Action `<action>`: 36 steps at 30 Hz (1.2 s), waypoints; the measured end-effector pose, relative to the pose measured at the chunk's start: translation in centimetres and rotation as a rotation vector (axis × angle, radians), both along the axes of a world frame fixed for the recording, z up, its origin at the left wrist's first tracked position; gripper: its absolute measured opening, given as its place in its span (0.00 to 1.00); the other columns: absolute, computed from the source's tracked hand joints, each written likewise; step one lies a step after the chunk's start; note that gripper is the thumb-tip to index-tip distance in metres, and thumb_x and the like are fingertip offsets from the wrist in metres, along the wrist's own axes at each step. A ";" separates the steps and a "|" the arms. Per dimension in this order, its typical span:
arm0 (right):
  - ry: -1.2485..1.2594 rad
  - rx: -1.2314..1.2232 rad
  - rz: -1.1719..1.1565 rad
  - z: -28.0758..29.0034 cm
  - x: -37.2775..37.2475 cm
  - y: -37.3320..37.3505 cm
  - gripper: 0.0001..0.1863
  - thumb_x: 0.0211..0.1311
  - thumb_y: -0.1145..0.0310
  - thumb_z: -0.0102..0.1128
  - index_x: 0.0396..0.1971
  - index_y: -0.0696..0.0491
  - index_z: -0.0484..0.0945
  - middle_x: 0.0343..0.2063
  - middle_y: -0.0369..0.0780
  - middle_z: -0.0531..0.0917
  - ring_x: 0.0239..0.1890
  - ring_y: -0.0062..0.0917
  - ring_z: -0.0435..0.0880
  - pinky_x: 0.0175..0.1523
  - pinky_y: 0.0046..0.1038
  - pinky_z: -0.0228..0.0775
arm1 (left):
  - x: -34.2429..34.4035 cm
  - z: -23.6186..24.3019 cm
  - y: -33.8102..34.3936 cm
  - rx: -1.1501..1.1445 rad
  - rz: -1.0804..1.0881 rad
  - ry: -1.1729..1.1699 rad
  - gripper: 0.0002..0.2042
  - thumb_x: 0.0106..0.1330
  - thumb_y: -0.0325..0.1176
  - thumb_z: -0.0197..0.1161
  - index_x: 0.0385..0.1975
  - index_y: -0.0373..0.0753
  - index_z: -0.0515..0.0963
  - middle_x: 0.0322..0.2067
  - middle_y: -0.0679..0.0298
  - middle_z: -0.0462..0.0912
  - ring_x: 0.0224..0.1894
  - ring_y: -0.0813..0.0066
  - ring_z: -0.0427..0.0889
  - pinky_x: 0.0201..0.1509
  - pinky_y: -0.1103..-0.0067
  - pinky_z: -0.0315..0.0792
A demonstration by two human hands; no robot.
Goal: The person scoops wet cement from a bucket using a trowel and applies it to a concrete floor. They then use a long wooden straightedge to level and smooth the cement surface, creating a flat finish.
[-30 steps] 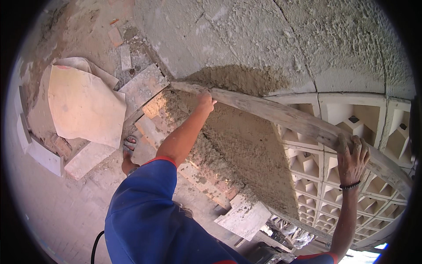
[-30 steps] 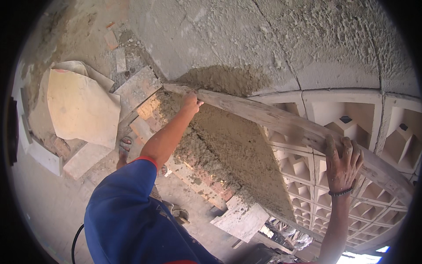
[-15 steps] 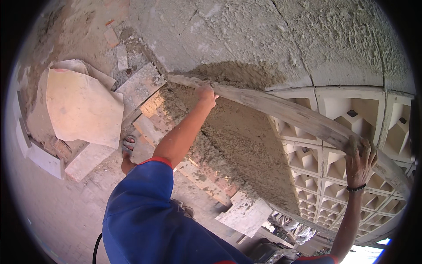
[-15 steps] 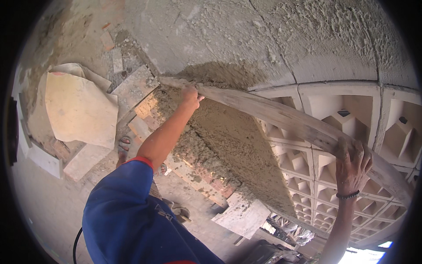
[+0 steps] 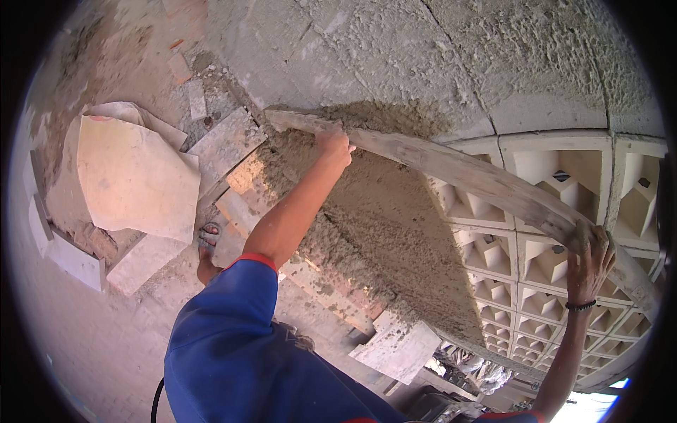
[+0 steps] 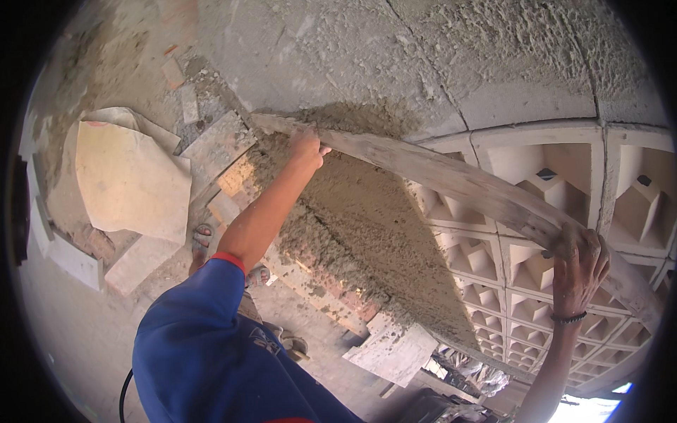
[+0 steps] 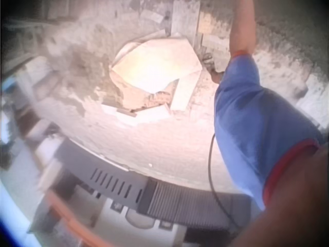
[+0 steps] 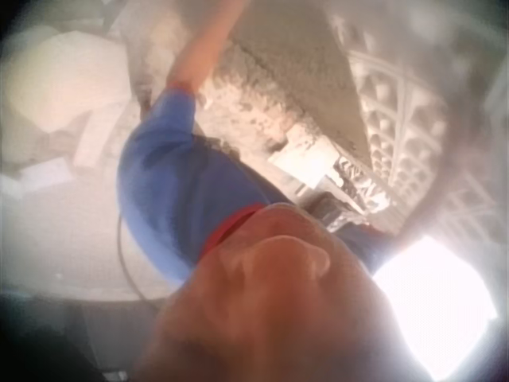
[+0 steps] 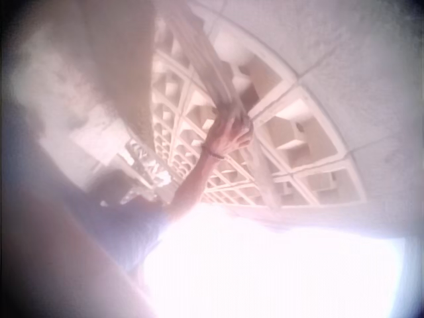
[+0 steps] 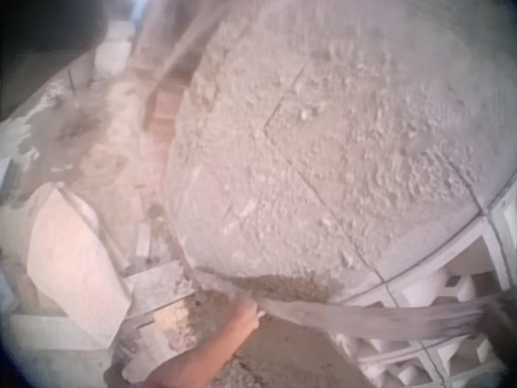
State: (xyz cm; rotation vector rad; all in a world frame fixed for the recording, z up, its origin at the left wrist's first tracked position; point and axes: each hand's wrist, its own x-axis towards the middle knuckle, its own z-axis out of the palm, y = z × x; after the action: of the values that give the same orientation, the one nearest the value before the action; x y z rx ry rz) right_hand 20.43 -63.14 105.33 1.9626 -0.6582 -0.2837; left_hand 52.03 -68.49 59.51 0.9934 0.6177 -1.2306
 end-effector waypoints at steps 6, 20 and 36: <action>-0.036 -0.028 -0.018 1.1 -3.5 0.2 0.39 0.42 0.79 0.63 0.61 0.41 0.71 0.57 0.41 0.71 0.62 0.39 0.67 0.67 0.44 0.54 | 0.1 2.6 0.0 -0.019 -0.007 -0.075 0.28 0.72 0.32 0.52 0.67 0.40 0.49 0.40 0.54 0.74 0.25 0.72 0.77 0.14 0.79 0.66; -0.052 0.084 -0.185 3.5 -13.6 7.1 0.40 0.39 0.81 0.63 0.61 0.47 0.70 0.57 0.48 0.70 0.62 0.46 0.66 0.66 0.48 0.58 | -5.6 7.0 6.0 -0.163 -0.110 -0.130 0.32 0.69 0.29 0.55 0.66 0.42 0.42 0.44 0.48 0.70 0.15 0.71 0.69 0.23 0.74 0.74; 0.165 0.469 -0.342 0.8 6.1 11.8 0.29 0.31 0.79 0.60 0.44 0.58 0.76 0.35 0.47 0.76 0.43 0.43 0.73 0.53 0.44 0.64 | -22.8 -16.6 17.5 0.174 -0.122 0.439 0.15 0.70 0.33 0.54 0.52 0.35 0.66 0.41 0.51 0.72 0.31 0.59 0.79 0.33 0.66 0.84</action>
State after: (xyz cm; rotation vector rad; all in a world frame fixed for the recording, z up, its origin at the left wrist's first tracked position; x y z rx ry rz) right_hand 26.48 -51.38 106.13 2.2264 -0.8759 -0.8671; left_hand 29.27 -51.04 42.90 0.9180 1.0322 -1.5392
